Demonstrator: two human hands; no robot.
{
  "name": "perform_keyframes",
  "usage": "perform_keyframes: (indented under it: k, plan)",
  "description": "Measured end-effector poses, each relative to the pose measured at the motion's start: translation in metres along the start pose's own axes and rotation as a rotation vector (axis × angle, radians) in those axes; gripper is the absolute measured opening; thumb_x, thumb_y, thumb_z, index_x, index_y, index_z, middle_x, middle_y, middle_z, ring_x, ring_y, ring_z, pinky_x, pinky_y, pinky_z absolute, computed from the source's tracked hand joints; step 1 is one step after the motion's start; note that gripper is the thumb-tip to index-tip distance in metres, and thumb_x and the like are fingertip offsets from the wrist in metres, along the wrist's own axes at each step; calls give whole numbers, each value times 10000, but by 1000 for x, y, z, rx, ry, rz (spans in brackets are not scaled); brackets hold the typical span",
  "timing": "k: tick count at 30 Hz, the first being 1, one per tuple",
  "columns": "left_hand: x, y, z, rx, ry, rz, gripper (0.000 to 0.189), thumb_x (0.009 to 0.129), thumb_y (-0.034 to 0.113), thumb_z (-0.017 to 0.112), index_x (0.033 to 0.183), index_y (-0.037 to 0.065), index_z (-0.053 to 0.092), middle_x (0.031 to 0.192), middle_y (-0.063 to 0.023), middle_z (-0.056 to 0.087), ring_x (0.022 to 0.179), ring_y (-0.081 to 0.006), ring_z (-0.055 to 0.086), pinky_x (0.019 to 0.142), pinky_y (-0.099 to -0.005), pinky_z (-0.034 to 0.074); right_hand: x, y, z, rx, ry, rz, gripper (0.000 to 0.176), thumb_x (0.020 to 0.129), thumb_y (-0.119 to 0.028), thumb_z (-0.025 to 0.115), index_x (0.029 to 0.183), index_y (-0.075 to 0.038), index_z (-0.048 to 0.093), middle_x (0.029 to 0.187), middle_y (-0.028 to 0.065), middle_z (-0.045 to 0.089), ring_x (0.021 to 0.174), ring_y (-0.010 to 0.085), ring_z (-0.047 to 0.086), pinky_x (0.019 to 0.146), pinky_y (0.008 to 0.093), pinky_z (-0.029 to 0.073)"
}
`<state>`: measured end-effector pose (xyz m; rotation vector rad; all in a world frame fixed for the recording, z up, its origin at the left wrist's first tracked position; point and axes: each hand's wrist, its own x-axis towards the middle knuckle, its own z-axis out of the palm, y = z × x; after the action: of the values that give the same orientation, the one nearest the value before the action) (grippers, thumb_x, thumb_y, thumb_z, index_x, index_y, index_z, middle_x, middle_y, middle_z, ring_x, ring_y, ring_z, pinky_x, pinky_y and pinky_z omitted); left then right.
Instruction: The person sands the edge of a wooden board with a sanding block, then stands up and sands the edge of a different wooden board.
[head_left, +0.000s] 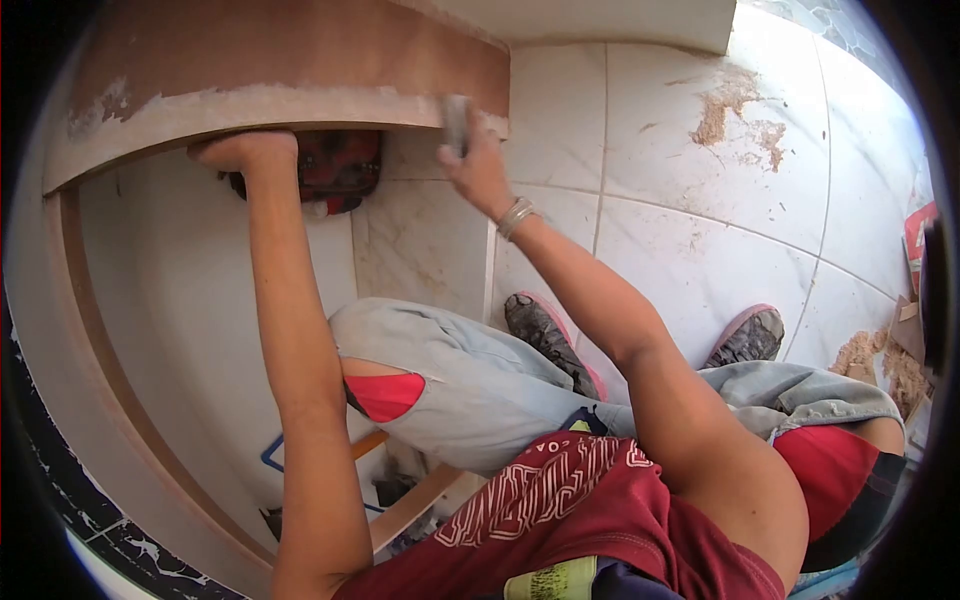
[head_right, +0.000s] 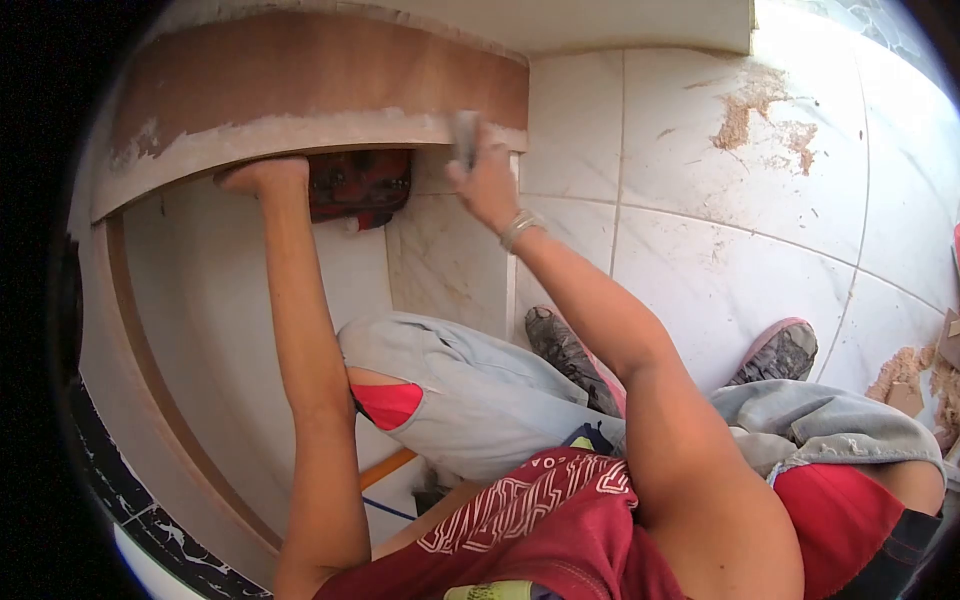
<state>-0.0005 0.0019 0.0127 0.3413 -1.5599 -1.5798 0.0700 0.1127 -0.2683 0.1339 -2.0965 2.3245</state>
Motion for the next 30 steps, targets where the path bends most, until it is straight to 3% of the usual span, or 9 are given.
perform_keyframes:
  k: [3, 8, 11, 14, 17, 20, 23, 26, 30]
  plan:
    - [0, 0, 1, 2, -13, -10, 476, 960, 516, 289, 1132, 197, 598, 1223, -56, 602, 1134, -293, 593, 972, -537, 485, 2, 24, -25, 81, -127, 339, 844, 878, -338, 677, 1546, 52, 339, 1448, 347, 498, 1274, 496, 528, 1087, 501, 424]
    - [0, 0, -2, -11, -4, -12, 472, 955, 510, 289, 1135, 207, 603, 1237, -58, 599, 1151, -297, 586, 965, -545, 489, 6, -53, -16, 100, -110, 177, 857, 873, -315, 655, 1561, 49, 297, 1402, 369, 512, 1252, 505, 525, 1090, 488, 418]
    - [2, 0, -2, 3, -8, 6, 478, 957, 515, 291, 1144, 206, 604, 1255, -57, 596, 1176, -293, 576, 983, -544, 480, 6, -111, -15, 148, -153, 53, 892, 863, -318, 664, 1593, -17, 250, 1286, 367, 538, 1167, 522, 560, 1014, 515, 478]
    - [-7, 3, 4, 22, 28, -8, 478, 957, 515, 293, 1142, 201, 603, 1261, -55, 594, 1194, -290, 568, 997, -540, 474, 2, -101, -21, 54, -206, 16, 876, 865, -291, 674, 1596, -46, 259, 1277, 370, 526, 1169, 510, 564, 1013, 518, 476]
    - [-6, 3, 4, 27, 38, -20, 486, 958, 513, 295, 1158, 197, 606, 1283, -54, 594, 1209, -292, 566, 1013, -537, 472, -10, -24, -11, 22, -39, 114, 844, 868, -277, 646, 1565, 42, 293, 1386, 343, 524, 1196, 483, 548, 1040, 512, 443]
    - [-2, -1, 1, -12, 2, -8, 495, 953, 507, 301, 1181, 196, 612, 1317, -57, 592, 1231, -298, 560, 1034, -546, 463, -13, 17, -17, -4, -102, 327, 816, 869, -262, 639, 1556, 37, 316, 1402, 337, 512, 1244, 474, 526, 1055, 504, 435]
    - [1, -2, -1, -37, 14, 1, 518, 955, 509, 294, 1209, 193, 616, 1347, -60, 586, 1244, -306, 556, 1046, -554, 456, -2, -24, -20, -9, -155, 315, 905, 861, -314, 660, 1591, 22, 242, 1280, 408, 531, 1129, 519, 583, 1006, 524, 479]
    - [0, -2, -1, -10, 11, 12, 522, 956, 514, 289, 1200, 191, 620, 1340, -62, 584, 1235, -311, 559, 1042, -557, 455, 9, -79, -13, 76, -91, -14, 902, 857, -324, 653, 1588, 21, 251, 1280, 413, 524, 1126, 523, 585, 1003, 529, 485]
    - [8, -3, -7, -2, -22, 2, 518, 959, 515, 289, 1190, 188, 618, 1332, -70, 581, 1227, -314, 559, 1039, -555, 457, 15, -115, -23, 80, -193, -22, 891, 853, -330, 647, 1581, 20, 272, 1322, 387, 515, 1176, 520, 562, 1031, 529, 470]
